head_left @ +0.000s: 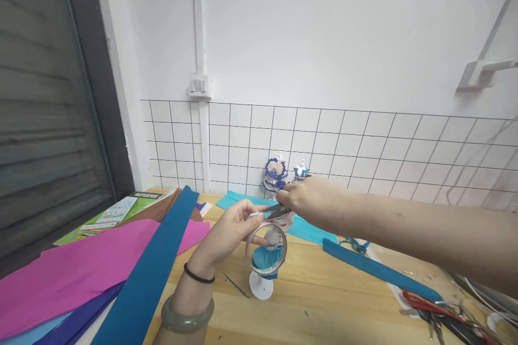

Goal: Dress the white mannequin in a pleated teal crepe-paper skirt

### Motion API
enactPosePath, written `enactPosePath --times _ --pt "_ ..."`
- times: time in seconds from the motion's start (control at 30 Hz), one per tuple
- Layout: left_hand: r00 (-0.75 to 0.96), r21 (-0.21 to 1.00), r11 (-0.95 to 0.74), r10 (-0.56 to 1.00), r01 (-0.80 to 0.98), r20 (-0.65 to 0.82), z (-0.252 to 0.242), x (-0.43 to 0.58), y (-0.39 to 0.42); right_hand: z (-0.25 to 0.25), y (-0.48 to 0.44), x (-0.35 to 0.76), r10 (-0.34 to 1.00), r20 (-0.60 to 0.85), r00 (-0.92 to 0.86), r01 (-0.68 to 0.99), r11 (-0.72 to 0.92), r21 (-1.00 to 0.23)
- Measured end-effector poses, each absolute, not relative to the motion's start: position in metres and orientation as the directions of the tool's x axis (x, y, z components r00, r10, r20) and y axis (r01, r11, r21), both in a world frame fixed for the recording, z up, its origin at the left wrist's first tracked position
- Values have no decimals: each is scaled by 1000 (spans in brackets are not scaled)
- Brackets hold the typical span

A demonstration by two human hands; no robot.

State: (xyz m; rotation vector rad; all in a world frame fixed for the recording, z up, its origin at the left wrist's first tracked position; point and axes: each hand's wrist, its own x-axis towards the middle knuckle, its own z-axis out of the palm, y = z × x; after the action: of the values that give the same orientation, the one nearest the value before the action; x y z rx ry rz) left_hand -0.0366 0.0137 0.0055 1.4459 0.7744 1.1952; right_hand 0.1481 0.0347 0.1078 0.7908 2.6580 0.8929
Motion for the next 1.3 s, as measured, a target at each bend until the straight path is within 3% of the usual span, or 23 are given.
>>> enactPosePath --times 0.33,0.43,0.67,0.8,0.9,1.1,1.3 --pt "151 966 -233 965 110 216 12 -47 7 112 39 146 527 -54 -848 380 676 631" --pt "137 976 -204 972 71 193 13 -48 6 113 38 146 511 -65 -857 360 684 634" --pt "-96 971 -240 966 13 240 22 -62 8 110 42 149 487 -58 -871 352 702 619" --pt "-267 959 -249 923 133 277 15 -83 15 111 43 153 503 -59 -862 386 728 567" --pt "-293 944 -160 924 290 247 -2 -93 26 114 46 158 533 -68 -844 439 757 485" --pt "-236 781 154 972 605 -9 -42 -91 50 124 64 165 646 -60 -761 607 742 284" --pt "-191 602 243 970 761 -151 -58 -90 57 125 78 166 701 -73 -709 683 709 178"
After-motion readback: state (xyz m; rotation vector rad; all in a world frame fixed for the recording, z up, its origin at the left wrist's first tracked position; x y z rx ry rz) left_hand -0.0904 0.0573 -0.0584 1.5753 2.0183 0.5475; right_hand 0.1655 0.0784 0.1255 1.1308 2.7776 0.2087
